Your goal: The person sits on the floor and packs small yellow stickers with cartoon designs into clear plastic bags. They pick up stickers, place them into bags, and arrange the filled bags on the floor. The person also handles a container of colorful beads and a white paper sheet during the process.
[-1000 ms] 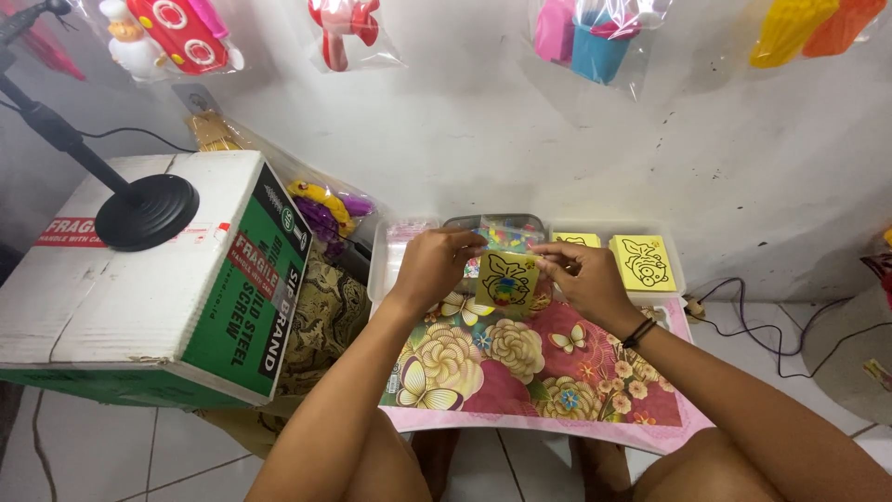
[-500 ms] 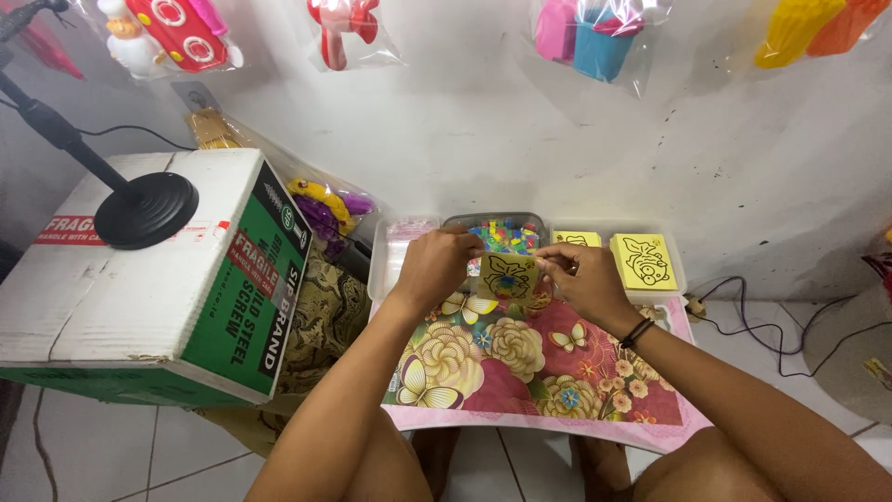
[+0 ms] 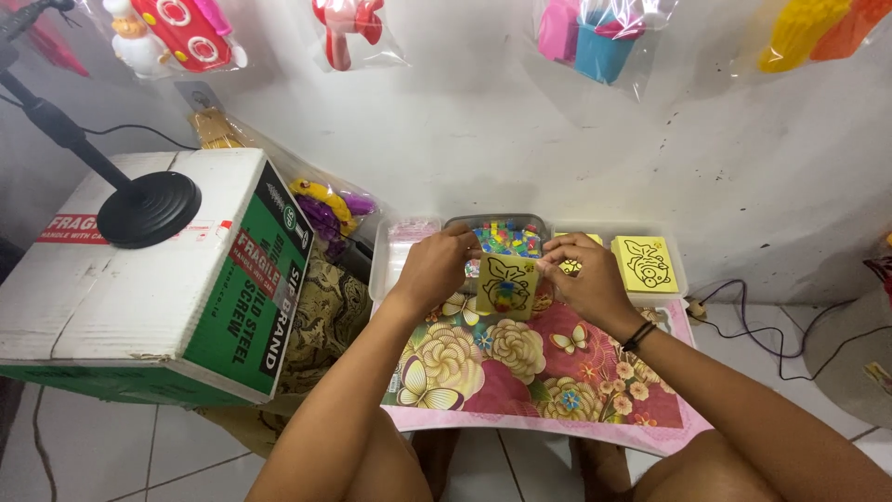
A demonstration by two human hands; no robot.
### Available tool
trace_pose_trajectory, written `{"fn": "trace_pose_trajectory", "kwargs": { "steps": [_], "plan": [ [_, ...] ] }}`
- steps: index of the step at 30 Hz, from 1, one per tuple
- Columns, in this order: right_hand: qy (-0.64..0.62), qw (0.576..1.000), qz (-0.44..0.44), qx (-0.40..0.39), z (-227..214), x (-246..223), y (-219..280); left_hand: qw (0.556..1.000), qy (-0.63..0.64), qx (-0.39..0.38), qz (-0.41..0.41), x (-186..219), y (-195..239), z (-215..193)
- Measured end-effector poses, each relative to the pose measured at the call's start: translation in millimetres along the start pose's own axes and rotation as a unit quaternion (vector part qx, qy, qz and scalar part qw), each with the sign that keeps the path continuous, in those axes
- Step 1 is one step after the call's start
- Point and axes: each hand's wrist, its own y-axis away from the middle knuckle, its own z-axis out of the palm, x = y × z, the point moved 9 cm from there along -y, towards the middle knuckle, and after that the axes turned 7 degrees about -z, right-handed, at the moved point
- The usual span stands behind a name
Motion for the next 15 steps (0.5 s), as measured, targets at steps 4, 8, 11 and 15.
{"fn": "trace_pose_trajectory", "kwargs": {
  "steps": [4,8,11,15],
  "plan": [
    [-0.032,0.999,0.030,-0.003,2,5,2,1.000,-0.008,-0.007,-0.008,1,1,3],
    [-0.081,0.992,0.091,-0.008,9,24,10,1.000,0.010,-0.022,-0.015,5,5,-2],
    [-0.098,0.990,0.099,-0.012,9,21,11,0.998,0.023,-0.038,-0.032,3,8,-4],
    [-0.139,0.984,0.108,-0.006,8,20,12,0.994,0.081,-0.056,-0.043,-6,13,-11]
  ]
}}
